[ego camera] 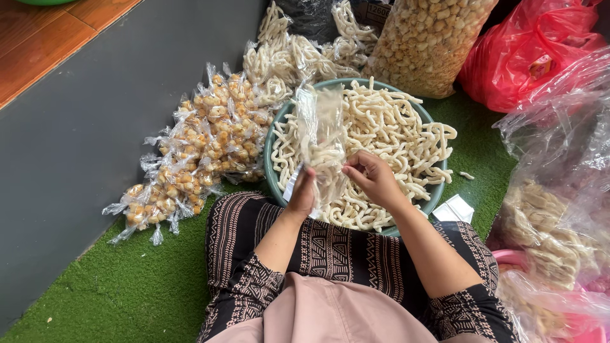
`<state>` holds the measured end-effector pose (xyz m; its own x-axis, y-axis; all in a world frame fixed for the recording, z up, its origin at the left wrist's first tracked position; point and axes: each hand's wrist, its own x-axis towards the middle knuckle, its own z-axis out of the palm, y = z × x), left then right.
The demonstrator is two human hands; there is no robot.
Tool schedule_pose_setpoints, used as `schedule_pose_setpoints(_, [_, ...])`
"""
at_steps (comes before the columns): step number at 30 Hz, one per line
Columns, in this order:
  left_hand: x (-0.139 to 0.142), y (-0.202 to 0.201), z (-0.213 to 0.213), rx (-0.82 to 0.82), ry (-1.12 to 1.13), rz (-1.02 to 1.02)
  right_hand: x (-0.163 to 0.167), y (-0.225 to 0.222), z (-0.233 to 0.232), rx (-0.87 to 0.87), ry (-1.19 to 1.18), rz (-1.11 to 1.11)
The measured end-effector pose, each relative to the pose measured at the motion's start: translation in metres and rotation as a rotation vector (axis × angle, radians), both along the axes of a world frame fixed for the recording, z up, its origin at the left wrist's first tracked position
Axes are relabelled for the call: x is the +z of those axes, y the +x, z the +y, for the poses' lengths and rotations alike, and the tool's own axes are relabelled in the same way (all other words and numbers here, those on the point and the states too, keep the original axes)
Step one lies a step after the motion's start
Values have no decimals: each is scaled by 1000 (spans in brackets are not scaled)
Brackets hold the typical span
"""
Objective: The person sits on the floor and packs white, noodle-like snacks from a large green bowl into small clear plastic bags. They repeatedly scoop snacks, place them into bags, and set the filled bags aside.
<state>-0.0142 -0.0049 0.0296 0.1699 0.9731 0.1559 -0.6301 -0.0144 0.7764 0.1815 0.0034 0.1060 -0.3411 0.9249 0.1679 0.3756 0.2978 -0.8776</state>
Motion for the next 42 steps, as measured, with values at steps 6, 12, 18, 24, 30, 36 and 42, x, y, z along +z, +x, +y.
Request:
schedule_pose_setpoints(6, [26, -6, -5, -44, -27, 27, -3, 7, 6, -29, -89, -5])
schedule_pose_setpoints(12, [42, 4, -17, -173, -23, 65, -6, 21, 18, 183, -232, 213])
schedule_pose_setpoints(18, [25, 17, -15, -227, 4, 263, -8, 35, 20, 296, -350, 345])
schedule_pose_setpoints(24, [24, 20, -18, -171, 99, 794, 21, 30, -7, -61, -196, 303])
schedule_pose_setpoints(30, [13, 14, -8, 86, 72, 895, 70, 42, -27, -410, 894, -249])
schedule_pose_setpoints(36, [-20, 13, 4, 172, 80, 659, 64, 38, -17, -630, 934, -306])
schedule_pose_setpoints(42, [13, 4, 2, 97, 74, 500, 58, 16, -20, -181, 643, -361])
